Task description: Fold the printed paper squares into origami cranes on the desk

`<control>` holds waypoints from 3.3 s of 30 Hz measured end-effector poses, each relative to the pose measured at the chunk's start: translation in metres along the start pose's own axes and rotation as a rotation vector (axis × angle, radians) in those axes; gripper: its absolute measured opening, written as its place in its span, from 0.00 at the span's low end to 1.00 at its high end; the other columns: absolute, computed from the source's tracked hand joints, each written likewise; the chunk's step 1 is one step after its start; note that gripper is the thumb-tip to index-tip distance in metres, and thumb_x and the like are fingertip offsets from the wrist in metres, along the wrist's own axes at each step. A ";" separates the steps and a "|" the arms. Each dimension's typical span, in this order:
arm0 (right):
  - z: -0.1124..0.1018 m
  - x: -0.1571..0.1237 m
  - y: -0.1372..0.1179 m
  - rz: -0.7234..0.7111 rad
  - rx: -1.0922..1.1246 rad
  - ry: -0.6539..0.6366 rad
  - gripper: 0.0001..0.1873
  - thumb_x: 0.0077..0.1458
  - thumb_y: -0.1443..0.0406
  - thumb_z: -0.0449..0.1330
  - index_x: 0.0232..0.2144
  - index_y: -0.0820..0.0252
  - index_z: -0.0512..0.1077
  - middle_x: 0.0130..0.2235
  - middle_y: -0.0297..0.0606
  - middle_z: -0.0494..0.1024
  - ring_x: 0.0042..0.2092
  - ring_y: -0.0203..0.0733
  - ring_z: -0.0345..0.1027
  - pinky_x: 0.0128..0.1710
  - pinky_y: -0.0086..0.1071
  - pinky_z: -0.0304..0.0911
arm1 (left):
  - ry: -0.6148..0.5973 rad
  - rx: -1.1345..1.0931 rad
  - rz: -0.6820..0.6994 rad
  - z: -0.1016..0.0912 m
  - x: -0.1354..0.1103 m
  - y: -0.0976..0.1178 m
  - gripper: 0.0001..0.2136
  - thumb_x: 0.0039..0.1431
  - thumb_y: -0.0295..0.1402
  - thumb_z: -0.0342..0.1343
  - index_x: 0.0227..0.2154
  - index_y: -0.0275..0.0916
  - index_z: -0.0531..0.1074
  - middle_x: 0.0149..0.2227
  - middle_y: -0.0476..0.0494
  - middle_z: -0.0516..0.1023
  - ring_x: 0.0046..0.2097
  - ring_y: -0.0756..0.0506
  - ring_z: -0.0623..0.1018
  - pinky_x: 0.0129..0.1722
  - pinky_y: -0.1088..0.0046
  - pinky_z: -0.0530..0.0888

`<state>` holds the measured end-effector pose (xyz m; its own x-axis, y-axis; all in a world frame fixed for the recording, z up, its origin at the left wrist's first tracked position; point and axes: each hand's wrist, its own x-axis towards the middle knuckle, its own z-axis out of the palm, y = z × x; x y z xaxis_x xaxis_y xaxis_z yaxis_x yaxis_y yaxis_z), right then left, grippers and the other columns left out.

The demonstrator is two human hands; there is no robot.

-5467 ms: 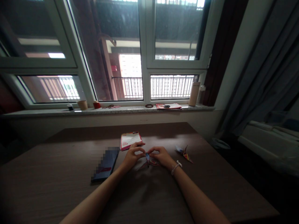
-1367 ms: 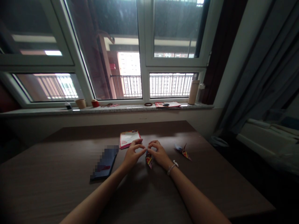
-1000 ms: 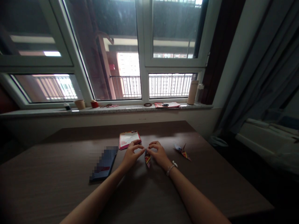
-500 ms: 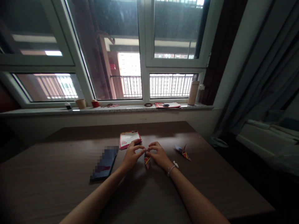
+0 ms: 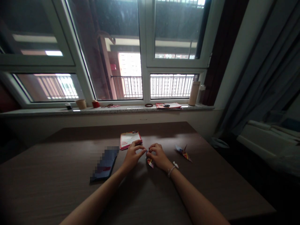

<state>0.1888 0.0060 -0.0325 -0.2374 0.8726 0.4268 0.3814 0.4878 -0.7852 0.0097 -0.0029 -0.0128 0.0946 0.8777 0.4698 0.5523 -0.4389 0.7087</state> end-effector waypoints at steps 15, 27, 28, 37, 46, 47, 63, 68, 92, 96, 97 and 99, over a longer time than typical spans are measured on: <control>-0.004 0.003 0.006 0.037 0.019 0.092 0.13 0.50 0.54 0.62 0.24 0.56 0.72 0.35 0.36 0.69 0.42 0.44 0.64 0.48 0.38 0.59 | -0.085 0.002 -0.073 0.002 -0.004 -0.006 0.02 0.48 0.35 0.65 0.27 0.48 0.81 0.53 0.46 0.74 0.58 0.38 0.68 0.60 0.53 0.62; -0.002 0.003 0.003 0.100 0.124 0.183 0.15 0.43 0.52 0.67 0.27 0.57 0.78 0.38 0.39 0.72 0.45 0.45 0.67 0.50 0.38 0.60 | -0.108 -0.005 -0.090 0.005 -0.005 0.000 0.02 0.51 0.34 0.63 0.26 0.45 0.80 0.53 0.45 0.74 0.58 0.38 0.68 0.60 0.54 0.62; -0.002 0.003 0.002 0.100 0.127 0.197 0.15 0.43 0.52 0.67 0.26 0.57 0.78 0.38 0.39 0.72 0.45 0.45 0.67 0.50 0.38 0.60 | -0.115 -0.006 -0.095 0.005 -0.005 0.001 0.02 0.51 0.34 0.63 0.26 0.45 0.80 0.53 0.44 0.73 0.58 0.38 0.68 0.60 0.55 0.62; -0.001 0.004 0.009 0.099 0.136 0.219 0.18 0.41 0.48 0.67 0.23 0.56 0.78 0.35 0.39 0.74 0.43 0.46 0.67 0.48 0.38 0.60 | -0.127 -0.060 -0.110 0.003 -0.005 0.003 0.02 0.49 0.33 0.64 0.25 0.45 0.81 0.53 0.44 0.73 0.58 0.38 0.69 0.60 0.57 0.62; -0.003 0.004 0.003 0.086 0.177 0.162 0.18 0.44 0.48 0.65 0.24 0.57 0.77 0.37 0.38 0.71 0.45 0.45 0.66 0.50 0.38 0.57 | -0.130 -0.076 -0.130 0.002 -0.004 0.005 0.01 0.48 0.33 0.64 0.25 0.44 0.81 0.54 0.43 0.73 0.58 0.37 0.68 0.60 0.56 0.62; -0.003 0.003 0.002 0.092 0.197 0.166 0.18 0.43 0.49 0.66 0.25 0.57 0.77 0.38 0.38 0.71 0.46 0.45 0.65 0.51 0.38 0.57 | -0.134 -0.075 -0.131 0.003 -0.004 0.005 0.01 0.48 0.33 0.64 0.25 0.44 0.81 0.54 0.43 0.73 0.58 0.37 0.68 0.60 0.56 0.62; 0.001 0.001 0.004 0.135 0.191 0.246 0.13 0.43 0.53 0.66 0.26 0.56 0.78 0.41 0.40 0.71 0.49 0.47 0.64 0.53 0.39 0.57 | -0.106 0.007 -0.109 0.005 -0.008 0.008 0.03 0.50 0.36 0.63 0.25 0.46 0.80 0.54 0.46 0.73 0.58 0.39 0.68 0.60 0.54 0.62; 0.000 0.001 0.003 0.147 0.185 0.241 0.13 0.43 0.53 0.66 0.25 0.56 0.78 0.42 0.39 0.70 0.49 0.46 0.64 0.52 0.38 0.58 | -0.131 0.055 -0.123 0.007 -0.010 0.010 0.02 0.51 0.36 0.63 0.26 0.47 0.80 0.54 0.47 0.73 0.59 0.38 0.67 0.61 0.51 0.59; -0.002 -0.001 -0.009 0.081 0.040 0.154 0.14 0.46 0.51 0.65 0.26 0.54 0.79 0.41 0.40 0.69 0.49 0.48 0.60 0.54 0.41 0.54 | -0.014 -0.041 -0.090 0.002 -0.002 0.005 0.02 0.51 0.32 0.62 0.26 0.42 0.79 0.54 0.42 0.69 0.57 0.39 0.68 0.61 0.57 0.61; -0.002 0.000 -0.005 0.086 0.025 0.173 0.14 0.46 0.51 0.65 0.27 0.54 0.79 0.40 0.39 0.70 0.49 0.48 0.61 0.54 0.41 0.54 | -0.024 -0.071 -0.101 0.002 -0.001 0.002 0.03 0.51 0.34 0.62 0.28 0.43 0.80 0.55 0.42 0.69 0.57 0.39 0.68 0.61 0.56 0.62; -0.002 0.000 -0.004 0.088 0.024 0.171 0.14 0.46 0.51 0.65 0.27 0.54 0.79 0.40 0.39 0.70 0.49 0.48 0.61 0.54 0.41 0.54 | -0.030 -0.075 -0.103 0.002 -0.001 0.001 0.04 0.52 0.34 0.62 0.29 0.44 0.80 0.55 0.42 0.69 0.57 0.39 0.69 0.61 0.56 0.62; -0.002 0.000 -0.002 0.093 0.029 0.160 0.14 0.46 0.51 0.65 0.27 0.54 0.79 0.40 0.39 0.70 0.49 0.48 0.61 0.54 0.41 0.54 | -0.038 -0.070 -0.109 0.002 0.000 0.000 0.04 0.52 0.34 0.61 0.29 0.44 0.80 0.56 0.43 0.69 0.57 0.39 0.69 0.61 0.56 0.61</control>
<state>0.1896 0.0054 -0.0302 -0.0559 0.9078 0.4157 0.3690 0.4057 -0.8362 0.0107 -0.0029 -0.0141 0.0690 0.9268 0.3691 0.5020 -0.3520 0.7900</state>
